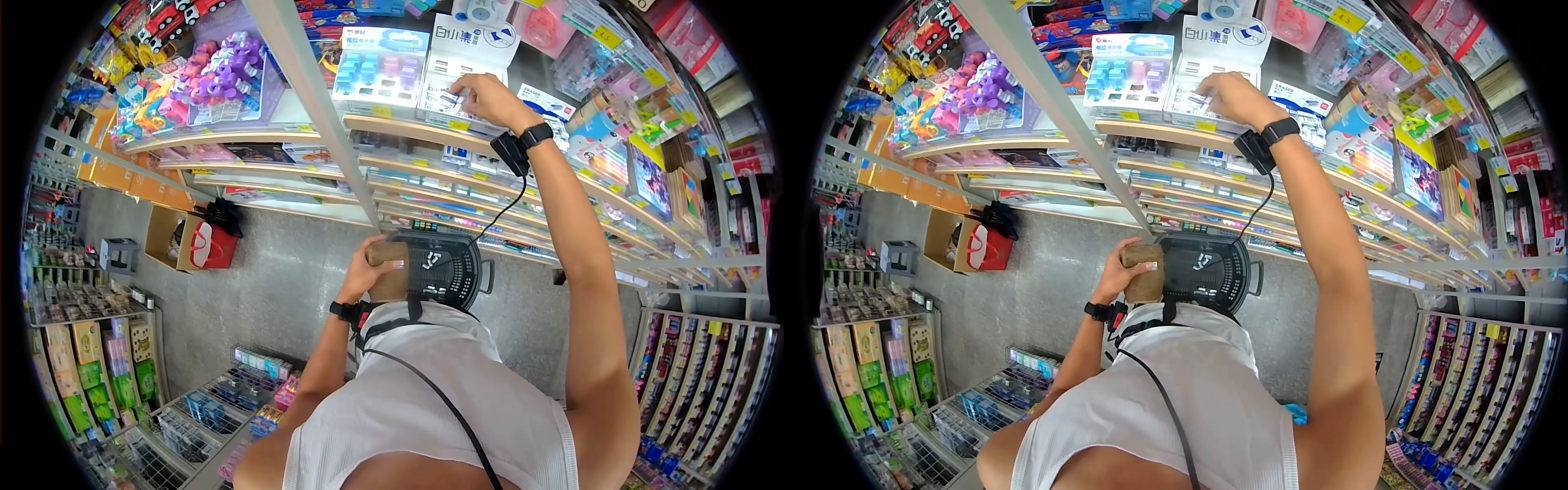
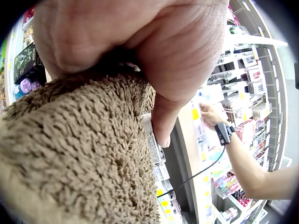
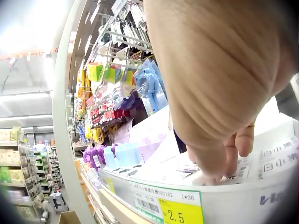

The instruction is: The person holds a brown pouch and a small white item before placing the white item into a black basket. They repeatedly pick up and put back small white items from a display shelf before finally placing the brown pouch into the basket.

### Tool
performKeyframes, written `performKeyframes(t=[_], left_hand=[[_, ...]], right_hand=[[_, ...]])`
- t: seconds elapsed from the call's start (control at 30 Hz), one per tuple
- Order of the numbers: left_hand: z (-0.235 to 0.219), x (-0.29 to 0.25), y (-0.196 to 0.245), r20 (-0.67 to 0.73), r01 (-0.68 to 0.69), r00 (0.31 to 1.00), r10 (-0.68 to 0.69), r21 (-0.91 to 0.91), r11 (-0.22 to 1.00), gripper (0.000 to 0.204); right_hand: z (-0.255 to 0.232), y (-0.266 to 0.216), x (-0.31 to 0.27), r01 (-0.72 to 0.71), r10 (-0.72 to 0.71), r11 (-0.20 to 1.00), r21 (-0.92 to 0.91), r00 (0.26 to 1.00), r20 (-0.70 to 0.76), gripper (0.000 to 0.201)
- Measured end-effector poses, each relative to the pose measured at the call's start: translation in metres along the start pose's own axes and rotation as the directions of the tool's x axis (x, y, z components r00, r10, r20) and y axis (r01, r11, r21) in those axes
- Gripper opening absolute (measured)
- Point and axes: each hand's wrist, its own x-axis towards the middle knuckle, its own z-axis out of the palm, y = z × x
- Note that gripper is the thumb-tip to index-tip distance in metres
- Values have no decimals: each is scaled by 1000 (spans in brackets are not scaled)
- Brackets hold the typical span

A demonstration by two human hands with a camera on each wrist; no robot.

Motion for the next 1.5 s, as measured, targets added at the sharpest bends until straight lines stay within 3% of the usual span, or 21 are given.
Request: performKeyframes(t=[0.2,0.27,0.47,0.6,0.7,0.73,0.8,0.83,0.93,1.03,1.17,1.3,1.5], left_hand=[[11,11,4,10,8,1000,-9,75,997,67],[16,11,9,23,-17,1000,15,98,995,67],[20,4,10,61,26,998,-32,99,995,68],[19,4,6,81,52,995,-60,95,994,70],[19,4,11,74,63,995,-68,67,996,70],[18,4,13,55,74,995,-78,61,995,70],[15,5,10,45,43,998,-48,104,994,68],[13,6,8,42,11,999,-18,151,988,66],[9,9,1,56,28,998,-34,102,994,66],[10,13,3,68,30,997,-37,99,995,66],[9,19,3,59,13,998,-20,125,992,67],[7,24,-6,46,38,998,-39,32,999,69],[6,19,6,38,78,996,-76,-52,996,71]], right_hand=[[14,16,5,106,-105,994,2,991,-80,45],[19,21,11,277,-280,960,-45,957,-77,49],[21,24,24,318,-329,928,-194,944,-24,41],[12,20,8,270,-306,930,-247,944,-121,33],[3,21,-17,199,-226,973,-121,928,-295,38],[6,31,-28,194,-231,972,-131,890,-393,41],[-12,35,-59,5,-1,1000,9,927,-375,41],[-13,50,-68,3,-38,997,-79,894,-447,43],[-20,71,-85,-193,115,974,-115,869,-480,43],[-18,75,-86,-295,180,931,-215,883,-433,42],[-10,75,-83,-333,188,911,-243,861,-473,40],[-9,68,-83,-372,235,899,-234,856,-460,37],[-1,78,-82,-299,166,931,-211,859,-485,23]])
